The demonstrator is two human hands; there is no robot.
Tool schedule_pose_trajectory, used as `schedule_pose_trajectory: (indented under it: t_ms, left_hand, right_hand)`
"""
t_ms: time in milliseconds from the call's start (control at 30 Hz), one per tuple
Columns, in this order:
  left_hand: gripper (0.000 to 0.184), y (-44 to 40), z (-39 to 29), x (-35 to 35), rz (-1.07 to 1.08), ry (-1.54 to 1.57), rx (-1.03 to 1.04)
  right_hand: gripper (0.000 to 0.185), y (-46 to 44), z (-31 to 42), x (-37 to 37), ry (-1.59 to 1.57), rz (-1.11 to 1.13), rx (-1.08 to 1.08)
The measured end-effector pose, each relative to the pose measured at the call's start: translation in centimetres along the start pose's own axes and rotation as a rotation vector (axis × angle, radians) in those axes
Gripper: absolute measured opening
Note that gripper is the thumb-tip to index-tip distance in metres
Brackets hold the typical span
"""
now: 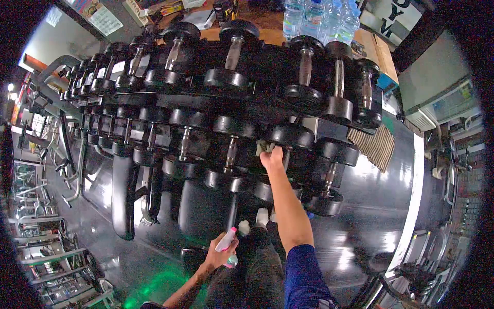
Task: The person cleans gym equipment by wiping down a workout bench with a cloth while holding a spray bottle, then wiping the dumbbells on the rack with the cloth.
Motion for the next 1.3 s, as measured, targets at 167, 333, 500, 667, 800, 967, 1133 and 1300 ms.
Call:
schedule_pose_trajectory:
  t_ms: [167,333,500,667,800,967,1133,1300]
  left_hand:
    - [0.017,-0.7,0.1,0.7,-0.013,0.033,-0.006]
    - [0.018,-0.7,-0.8,1.6,-0.016,0.108,-0.021]
    - [0.018,-0.9,-1.3,1.6,-0.006,0.084,0.026]
    - [0.018,-1.0,-0.7,1.8,-0.015,0.126,0.056]
    - [0.017,-0.8,-0.9,2.6,-0.004,0.193,0.051]
    - [0.016,-0.5,-0.6,2.8,-0.009,0.102,0.021]
    - [0.015,-0.6,0.3,2.5,-0.026,0.058,0.035]
    - [0.016,-1.0,0.3,2.5,-0.017,0.021,-0.016]
  right_hand:
    - [0.029,2.5,3.0,2.8,-0.005,0.141,0.085]
    - [0.04,8.2,9.5,3.0,0.045,0.209,0.259]
    - [0.035,13.1,14.6,1.0,0.087,0.28,-0.065]
    - [0.032,13.7,16.5,-4.2,0.237,0.267,-0.193]
    - [0.032,11.2,15.9,-5.4,0.4,0.101,-0.065]
    - [0.014,3.4,13.4,-6.6,0.635,0.003,-0.018]
    - [0.017,-2.8,12.4,-9.8,0.815,-0.081,0.042]
    - [0.026,-8.8,11.4,-13.4,0.832,-0.078,0.202]
Point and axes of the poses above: each hand's wrist, its own y-axis away from the middle knuckle, its own x-axis out of the palm, z = x × y, the point moved 2 cm from there along -y, towards the middle knuckle, and after that the axes turned 3 degrees about -x, right-handed, at the moved point
